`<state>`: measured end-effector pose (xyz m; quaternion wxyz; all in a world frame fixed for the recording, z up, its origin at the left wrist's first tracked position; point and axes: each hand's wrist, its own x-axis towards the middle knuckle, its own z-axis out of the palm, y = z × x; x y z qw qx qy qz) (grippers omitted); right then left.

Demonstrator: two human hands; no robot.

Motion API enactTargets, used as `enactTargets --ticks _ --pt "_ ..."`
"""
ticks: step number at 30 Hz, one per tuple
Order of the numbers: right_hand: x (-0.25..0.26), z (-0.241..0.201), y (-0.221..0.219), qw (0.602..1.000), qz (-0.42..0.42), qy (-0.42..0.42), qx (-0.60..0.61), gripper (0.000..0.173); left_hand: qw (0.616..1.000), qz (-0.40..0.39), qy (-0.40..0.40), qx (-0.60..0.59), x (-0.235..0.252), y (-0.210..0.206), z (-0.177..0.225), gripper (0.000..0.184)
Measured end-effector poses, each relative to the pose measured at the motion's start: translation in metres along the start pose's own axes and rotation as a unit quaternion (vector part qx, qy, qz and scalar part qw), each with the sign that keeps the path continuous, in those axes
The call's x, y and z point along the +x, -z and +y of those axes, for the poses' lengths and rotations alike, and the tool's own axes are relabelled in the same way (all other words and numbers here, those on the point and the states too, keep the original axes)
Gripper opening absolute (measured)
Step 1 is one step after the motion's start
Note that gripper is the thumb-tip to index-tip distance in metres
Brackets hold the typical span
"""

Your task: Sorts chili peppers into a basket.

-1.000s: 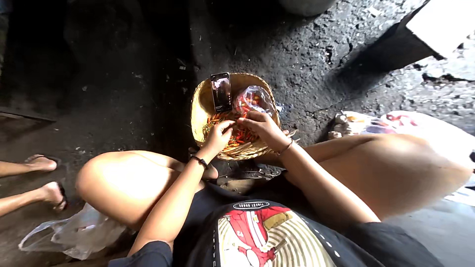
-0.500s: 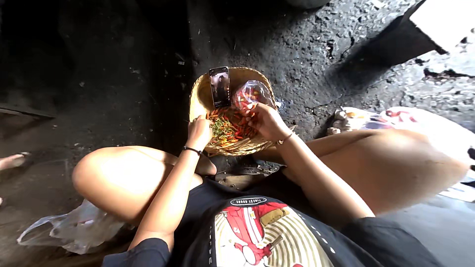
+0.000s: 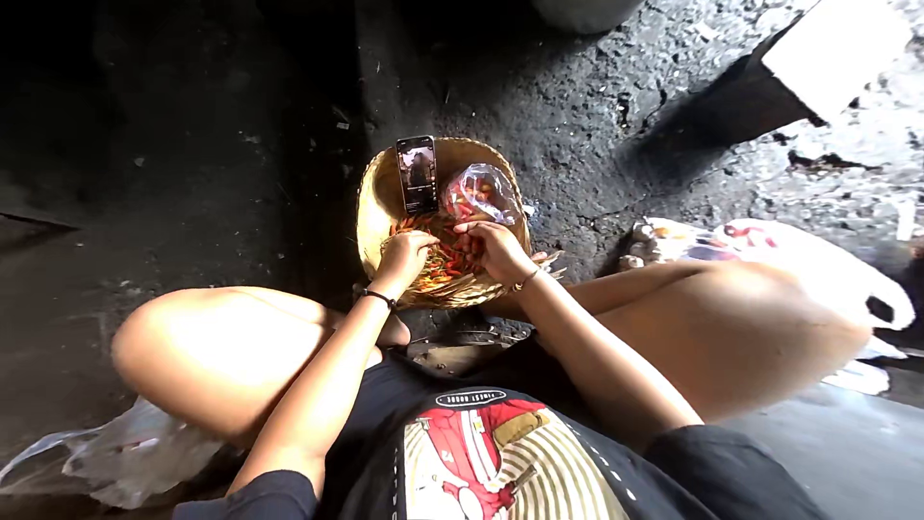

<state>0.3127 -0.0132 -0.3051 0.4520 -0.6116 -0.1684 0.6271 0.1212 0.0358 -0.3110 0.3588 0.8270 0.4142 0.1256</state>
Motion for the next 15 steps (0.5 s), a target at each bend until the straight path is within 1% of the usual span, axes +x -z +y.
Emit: enactTargets --ticks 2,3,5,6,8,11,15 --pt "0.002 0.007 -0.003 0.998 -0.026 0.027 -0.045 0.026 0.990 0.067 0.011 -0.123 0.003 -0.004 -0.004 0.019" --pt "0.004 0.010 -0.005 0.995 -0.035 0.047 -0.076 0.026 0.977 0.085 0.026 -0.192 0.004 -0.004 -0.004 0.018" --pt "0.005 0.014 -0.009 0.986 -0.042 0.084 -0.140 0.033 0.950 0.096 0.063 -0.291 -0.001 0.004 0.010 0.023" --pt "0.005 0.016 -0.010 0.980 -0.050 0.105 -0.162 0.036 0.940 0.100 0.084 -0.316 -0.005 0.006 0.016 0.026" --pt "0.004 0.017 -0.013 0.968 -0.063 0.144 -0.198 0.037 0.926 0.109 0.126 -0.340 -0.008 0.007 0.019 0.023" --pt "0.000 0.010 -0.013 0.942 -0.071 0.194 -0.264 0.028 0.911 0.122 0.156 -0.361 -0.008 0.005 0.019 0.017" --pt "-0.005 0.003 -0.008 0.898 -0.043 0.267 -0.348 0.022 0.883 0.123 0.183 -0.415 -0.008 0.004 0.018 0.015"
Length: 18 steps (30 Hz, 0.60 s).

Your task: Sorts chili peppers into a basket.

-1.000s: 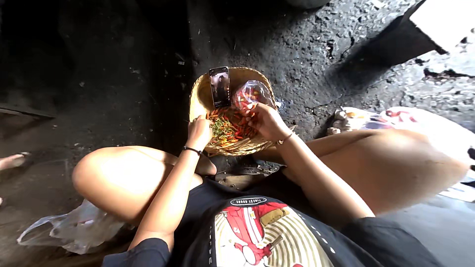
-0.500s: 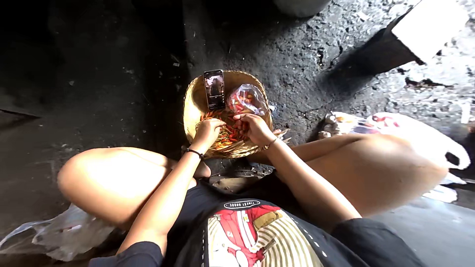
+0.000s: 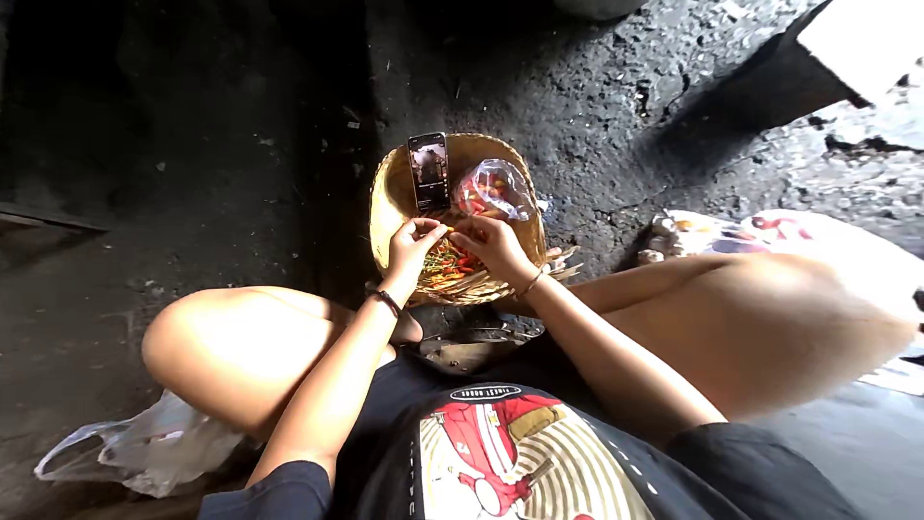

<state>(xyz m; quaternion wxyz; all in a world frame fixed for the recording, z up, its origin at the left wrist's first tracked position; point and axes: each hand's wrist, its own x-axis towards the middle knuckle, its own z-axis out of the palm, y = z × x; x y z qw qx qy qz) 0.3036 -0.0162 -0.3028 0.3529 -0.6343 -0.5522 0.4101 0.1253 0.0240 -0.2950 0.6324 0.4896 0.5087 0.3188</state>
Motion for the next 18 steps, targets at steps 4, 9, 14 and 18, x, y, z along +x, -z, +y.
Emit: enactTargets --ticks 4,9,14,18 --pt "0.000 -0.003 0.007 0.999 0.024 0.034 -0.024 0.021 0.999 -0.032 -0.009 -0.008 0.010 0.002 -0.009 0.015" --pt "0.002 -0.001 0.011 0.997 0.046 0.046 -0.033 0.024 0.996 -0.076 -0.006 0.044 0.014 0.002 -0.010 0.017" --pt "0.002 -0.003 0.007 0.993 0.034 -0.015 0.116 0.021 0.993 -0.104 0.000 0.051 0.012 0.004 -0.010 0.019" --pt "0.001 -0.003 0.000 0.958 0.020 -0.078 0.274 0.021 0.992 -0.122 0.020 0.033 -0.007 0.008 0.001 0.019"
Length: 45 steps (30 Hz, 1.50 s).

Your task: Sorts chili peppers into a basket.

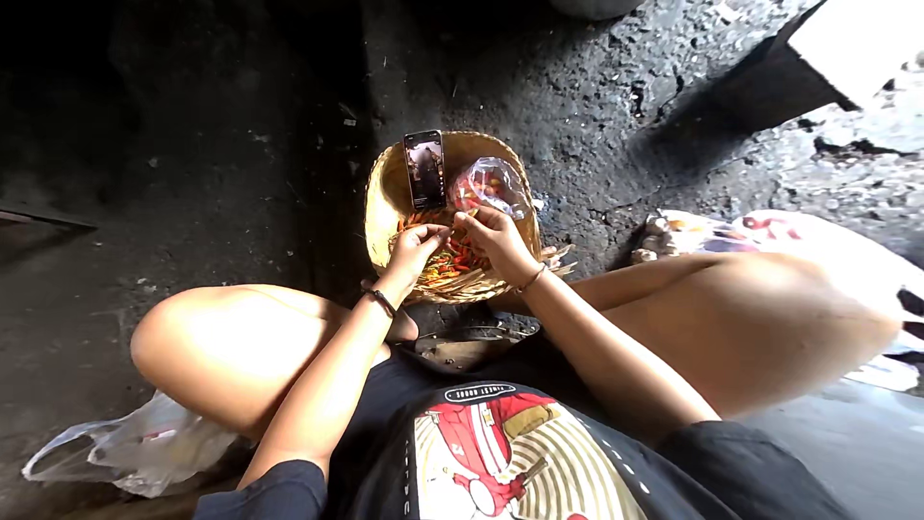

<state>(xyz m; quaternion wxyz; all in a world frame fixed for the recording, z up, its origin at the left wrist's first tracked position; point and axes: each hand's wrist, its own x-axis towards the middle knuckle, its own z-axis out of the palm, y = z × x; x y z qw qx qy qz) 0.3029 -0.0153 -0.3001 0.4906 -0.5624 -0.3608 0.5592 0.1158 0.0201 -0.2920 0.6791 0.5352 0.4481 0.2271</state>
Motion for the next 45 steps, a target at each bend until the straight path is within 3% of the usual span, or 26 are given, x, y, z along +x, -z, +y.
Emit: enactTargets --ticks 13,19,21,23,26,29,34,39,45 --pt "-0.004 -0.001 -0.006 0.969 -0.036 -0.063 0.235 0.027 0.993 0.003 -0.008 -0.115 -0.002 -0.013 0.011 0.012" --pt "-0.005 -0.019 -0.002 0.966 -0.016 -0.053 0.253 0.027 0.983 -0.038 -0.020 -0.181 -0.010 -0.008 0.016 0.015" --pt "-0.001 -0.025 0.010 0.964 0.026 -0.053 0.261 0.027 0.990 -0.038 -0.044 -0.130 -0.014 0.000 0.015 0.014" --pt "0.004 -0.034 0.023 0.958 0.083 -0.062 0.267 0.030 0.996 -0.008 -0.093 0.015 -0.010 0.007 0.010 0.014" --pt "0.012 -0.046 0.040 0.949 0.154 -0.072 0.266 0.031 0.959 0.039 -0.107 0.259 -0.004 0.003 0.017 0.012" --pt "0.022 -0.046 0.054 0.931 0.212 -0.076 0.286 0.025 0.919 0.033 -0.083 0.383 -0.001 -0.001 0.010 0.011" --pt "0.042 -0.033 0.068 0.927 0.243 -0.074 0.277 0.022 0.898 0.018 -0.066 0.434 0.003 -0.003 0.001 0.011" --pt "0.043 -0.034 0.065 0.977 0.144 -0.063 0.146 0.043 0.879 0.012 -0.036 0.476 0.003 -0.002 0.000 0.015" --pt "0.030 -0.042 0.051 0.986 0.146 0.082 -0.019 0.033 0.865 -0.008 0.015 0.501 0.011 0.001 -0.003 0.017"
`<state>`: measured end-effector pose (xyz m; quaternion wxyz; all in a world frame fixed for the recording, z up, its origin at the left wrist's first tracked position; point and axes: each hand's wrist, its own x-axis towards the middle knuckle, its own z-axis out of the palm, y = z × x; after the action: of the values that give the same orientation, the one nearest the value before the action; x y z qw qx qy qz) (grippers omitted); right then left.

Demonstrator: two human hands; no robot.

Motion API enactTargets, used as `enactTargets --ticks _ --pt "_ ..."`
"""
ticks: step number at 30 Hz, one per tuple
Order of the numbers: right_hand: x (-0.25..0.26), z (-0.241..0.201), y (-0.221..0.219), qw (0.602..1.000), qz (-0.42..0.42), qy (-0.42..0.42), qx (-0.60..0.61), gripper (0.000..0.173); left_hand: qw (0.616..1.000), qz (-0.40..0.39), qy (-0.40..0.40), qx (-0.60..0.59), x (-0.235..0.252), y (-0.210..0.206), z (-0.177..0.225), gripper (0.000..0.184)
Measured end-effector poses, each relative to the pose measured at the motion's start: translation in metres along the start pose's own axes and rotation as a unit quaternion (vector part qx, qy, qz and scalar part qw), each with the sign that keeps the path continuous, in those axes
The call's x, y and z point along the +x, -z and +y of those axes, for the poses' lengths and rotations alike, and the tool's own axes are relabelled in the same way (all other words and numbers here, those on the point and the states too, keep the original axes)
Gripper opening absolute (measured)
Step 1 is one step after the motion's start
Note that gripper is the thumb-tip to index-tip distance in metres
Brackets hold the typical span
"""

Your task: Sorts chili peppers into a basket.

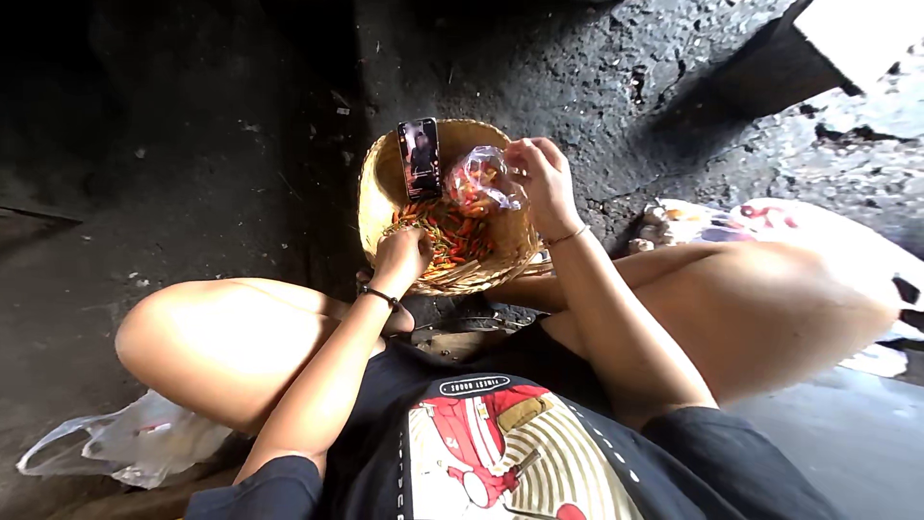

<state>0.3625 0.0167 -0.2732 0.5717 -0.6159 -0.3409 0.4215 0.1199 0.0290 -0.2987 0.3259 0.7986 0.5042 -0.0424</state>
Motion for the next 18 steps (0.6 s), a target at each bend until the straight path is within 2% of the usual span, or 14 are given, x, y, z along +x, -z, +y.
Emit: enactTargets --ticks 2,4,5,7,9,14,18 --pt "-0.014 -0.005 -0.009 0.997 -0.040 0.023 -0.062 0.031 1.000 -0.020 0.004 -0.008 0.002 -0.001 -0.001 0.016" --pt "-0.027 0.002 -0.018 0.975 -0.116 0.020 -0.191 0.029 0.999 -0.036 0.005 -0.006 0.002 -0.001 -0.001 0.015" --pt "-0.033 0.007 -0.023 0.939 -0.173 0.007 -0.299 0.028 0.999 -0.042 0.005 0.004 0.001 -0.002 -0.002 0.015" --pt "-0.039 0.020 -0.033 0.835 -0.259 -0.063 -0.480 0.026 0.999 -0.039 0.003 0.021 0.002 -0.007 -0.001 0.018" --pt "-0.040 0.042 -0.040 0.772 -0.268 -0.101 -0.568 0.025 0.999 -0.033 0.005 0.027 0.002 -0.008 -0.001 0.020" --pt "-0.032 0.080 -0.042 0.732 -0.259 -0.069 -0.626 0.047 1.000 -0.026 0.008 0.013 0.001 -0.007 -0.002 0.028" --pt "-0.032 0.086 -0.041 0.703 -0.256 -0.099 -0.656 0.054 1.000 -0.026 0.002 0.004 0.002 -0.008 -0.003 0.032"
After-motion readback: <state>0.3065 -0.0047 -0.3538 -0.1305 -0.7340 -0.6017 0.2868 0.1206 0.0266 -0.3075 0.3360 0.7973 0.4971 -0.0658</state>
